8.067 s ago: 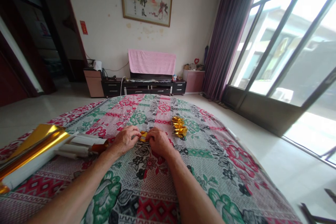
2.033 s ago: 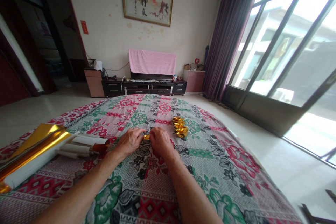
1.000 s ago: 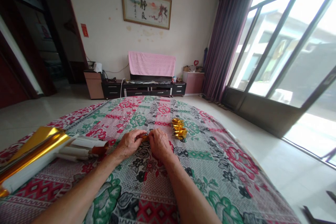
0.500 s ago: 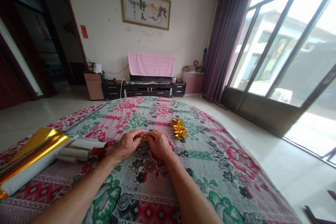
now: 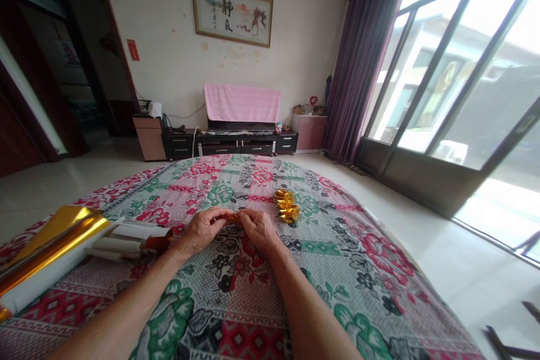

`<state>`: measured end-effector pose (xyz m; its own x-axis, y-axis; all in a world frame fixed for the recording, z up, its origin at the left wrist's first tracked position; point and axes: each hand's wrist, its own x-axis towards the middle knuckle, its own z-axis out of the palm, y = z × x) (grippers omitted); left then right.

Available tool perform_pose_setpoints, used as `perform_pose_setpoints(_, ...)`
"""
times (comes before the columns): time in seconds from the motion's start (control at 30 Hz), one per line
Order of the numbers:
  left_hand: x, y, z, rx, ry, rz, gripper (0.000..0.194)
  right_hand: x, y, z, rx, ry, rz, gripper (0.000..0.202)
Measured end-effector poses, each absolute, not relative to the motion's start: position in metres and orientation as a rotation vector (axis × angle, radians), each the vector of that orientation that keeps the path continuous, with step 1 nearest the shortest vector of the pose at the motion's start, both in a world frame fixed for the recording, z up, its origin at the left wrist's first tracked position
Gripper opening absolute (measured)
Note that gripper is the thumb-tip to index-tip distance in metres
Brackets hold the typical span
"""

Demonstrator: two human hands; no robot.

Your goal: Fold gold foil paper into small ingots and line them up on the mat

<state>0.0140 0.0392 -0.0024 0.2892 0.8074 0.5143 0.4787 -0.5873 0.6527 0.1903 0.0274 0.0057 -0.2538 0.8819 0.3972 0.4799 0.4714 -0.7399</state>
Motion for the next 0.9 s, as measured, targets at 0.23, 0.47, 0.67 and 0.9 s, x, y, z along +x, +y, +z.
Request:
perform_pose_setpoints(0.23,0.013,0.041,-0.003,2.181,1.089,1.231,0.026,0.194,0.026,0.007,-1.074,-1.975,0.708,0.036)
perform_pose_setpoints(0.47,0.013,0.037,0.0,2.141,1.021,1.222,0.026,0.194,0.028,0.007,-1.122,-1.972,0.684,0.035)
perform_pose_setpoints(0.67,0.015,0.03,0.009,1.979,1.056,1.2,0.018,0.192,0.03,0.005,-1.182,-1.919,0.637,0.034)
perform_pose_setpoints(0.9,0.013,0.04,0.003,1.865,1.203,1.124,0.028,0.192,0.032,0.001,-1.178,-1.929,0.583,0.036)
